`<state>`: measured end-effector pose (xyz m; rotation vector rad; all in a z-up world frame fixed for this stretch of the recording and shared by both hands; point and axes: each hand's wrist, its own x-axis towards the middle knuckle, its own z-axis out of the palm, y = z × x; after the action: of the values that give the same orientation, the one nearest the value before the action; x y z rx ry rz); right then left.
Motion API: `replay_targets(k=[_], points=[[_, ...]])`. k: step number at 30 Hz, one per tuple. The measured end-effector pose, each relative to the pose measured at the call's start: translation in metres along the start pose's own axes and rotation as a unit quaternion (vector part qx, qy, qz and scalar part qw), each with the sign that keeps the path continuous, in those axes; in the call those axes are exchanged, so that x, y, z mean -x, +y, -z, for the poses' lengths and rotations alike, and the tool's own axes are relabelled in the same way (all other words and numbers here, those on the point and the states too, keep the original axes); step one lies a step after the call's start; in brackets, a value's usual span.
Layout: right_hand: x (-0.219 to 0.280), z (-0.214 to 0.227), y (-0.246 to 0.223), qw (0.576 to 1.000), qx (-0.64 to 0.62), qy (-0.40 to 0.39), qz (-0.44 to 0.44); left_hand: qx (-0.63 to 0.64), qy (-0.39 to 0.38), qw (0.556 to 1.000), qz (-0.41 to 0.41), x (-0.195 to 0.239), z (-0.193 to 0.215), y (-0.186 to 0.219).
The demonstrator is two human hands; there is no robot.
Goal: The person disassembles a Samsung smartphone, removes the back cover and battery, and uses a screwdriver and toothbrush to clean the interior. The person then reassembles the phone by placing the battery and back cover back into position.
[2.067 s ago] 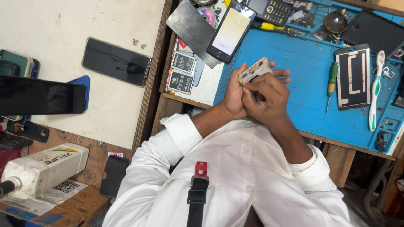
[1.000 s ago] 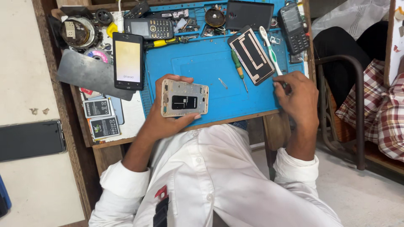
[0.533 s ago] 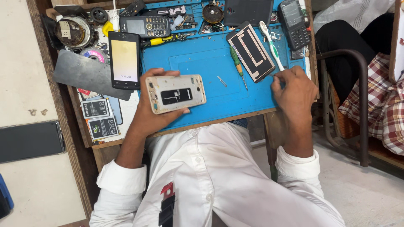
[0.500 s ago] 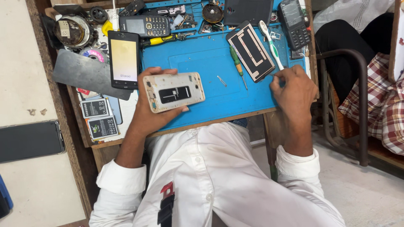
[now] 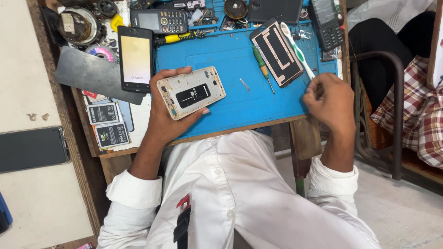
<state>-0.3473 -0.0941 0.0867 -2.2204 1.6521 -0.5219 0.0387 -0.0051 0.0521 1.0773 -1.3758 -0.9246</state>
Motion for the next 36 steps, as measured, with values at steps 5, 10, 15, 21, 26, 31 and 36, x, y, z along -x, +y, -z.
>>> replay_targets(k=[5, 10, 15, 21, 26, 31, 36], points=[[0.001, -0.005, 0.009, 0.985, -0.151, 0.070, -0.044, 0.022, 0.006, 1.000, 0.007, 0.004, 0.002, 0.000], [-0.001, -0.016, -0.024, 0.990, -0.103, 0.065, 0.068, 0.121, -0.019, 0.992, 0.023, 0.008, 0.004, -0.001], [-0.003, -0.030, -0.067, 0.976, -0.147, 0.064, 0.150, 0.092, -0.055, 0.994, 0.011, 0.006, 0.006, 0.000], [-0.016, -0.083, -0.108, 0.890, -0.455, -0.013, 0.037, 0.103, -0.060, 0.993, 0.000, 0.009, 0.004, -0.003], [-0.022, -0.100, -0.119, 0.846, -0.531, -0.053, -0.019, 0.135, -0.068, 0.988, 0.015, 0.011, 0.001, -0.009], [-0.021, -0.101, -0.115, 0.848, -0.526, -0.058, -0.016, 0.145, -0.088, 0.985, 0.020, 0.014, -0.005, -0.015], [-0.017, -0.100, -0.122, 0.887, -0.456, -0.028, 0.064, 0.127, -0.127, 0.984, 0.009, 0.010, -0.002, -0.018]])
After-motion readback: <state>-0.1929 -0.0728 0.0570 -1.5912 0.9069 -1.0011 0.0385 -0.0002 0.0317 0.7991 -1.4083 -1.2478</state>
